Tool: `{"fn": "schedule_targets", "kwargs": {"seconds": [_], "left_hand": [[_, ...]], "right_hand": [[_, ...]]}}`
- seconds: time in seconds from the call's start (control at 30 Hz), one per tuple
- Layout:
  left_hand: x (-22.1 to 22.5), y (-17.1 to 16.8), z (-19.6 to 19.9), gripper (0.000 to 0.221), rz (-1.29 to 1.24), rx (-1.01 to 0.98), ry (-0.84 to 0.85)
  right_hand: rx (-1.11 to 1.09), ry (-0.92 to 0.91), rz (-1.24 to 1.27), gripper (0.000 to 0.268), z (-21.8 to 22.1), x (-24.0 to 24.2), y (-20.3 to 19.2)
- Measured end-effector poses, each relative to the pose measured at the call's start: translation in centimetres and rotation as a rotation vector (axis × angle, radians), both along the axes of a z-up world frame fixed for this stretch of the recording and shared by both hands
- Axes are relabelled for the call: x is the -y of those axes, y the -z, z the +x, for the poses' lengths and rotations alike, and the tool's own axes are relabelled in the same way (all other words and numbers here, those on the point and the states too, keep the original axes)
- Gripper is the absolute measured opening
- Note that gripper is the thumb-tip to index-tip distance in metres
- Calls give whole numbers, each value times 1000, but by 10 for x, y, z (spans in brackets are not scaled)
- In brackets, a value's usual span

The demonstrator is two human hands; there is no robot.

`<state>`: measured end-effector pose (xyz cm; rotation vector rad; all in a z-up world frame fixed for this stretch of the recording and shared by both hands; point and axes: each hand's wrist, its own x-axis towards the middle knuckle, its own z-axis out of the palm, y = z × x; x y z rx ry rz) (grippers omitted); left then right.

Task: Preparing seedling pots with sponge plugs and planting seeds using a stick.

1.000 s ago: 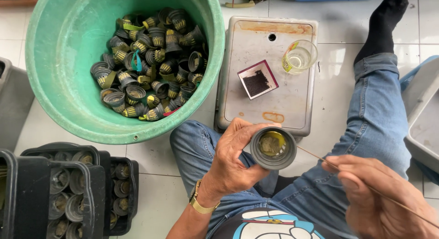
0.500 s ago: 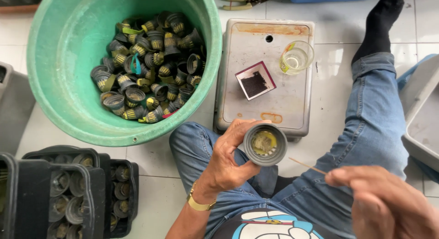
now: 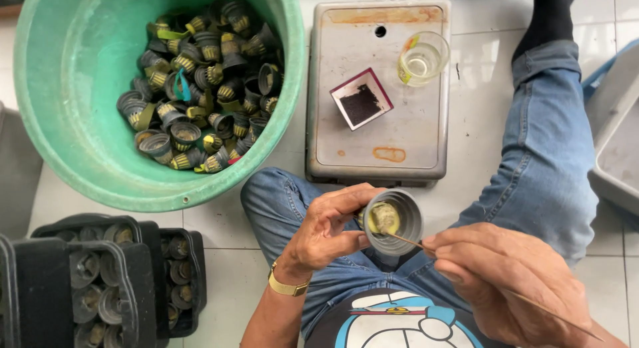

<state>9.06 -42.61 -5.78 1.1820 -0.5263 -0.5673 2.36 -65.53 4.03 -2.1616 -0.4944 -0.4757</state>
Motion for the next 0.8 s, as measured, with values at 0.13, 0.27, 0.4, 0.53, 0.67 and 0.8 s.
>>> {"fn": "schedule_targets", "kwargs": {"seconds": [0.13,0.27,0.4,0.53,0.67,0.8], "left_hand": [[1,2,0,63,-23,-44,25],[-1,13,-3,62,-44,-76,42],[-1,20,-3,67,18,-80,42],[2,16,-5,69,-43,-276,74],[1,20,-5,68,-55,-240,63],[-1,21,-4,67,-29,-173,44]], "right_hand": [[24,-76,48,19,3,5,6],[-16,-88,47,22,3,10,10],[-60,-106,40,23,6,10,9],[-100,-118,8,21,4,15,13],[-157,-139,-21,20,3,16,10],[-122,-154,-27,20,6,15,3]]}}
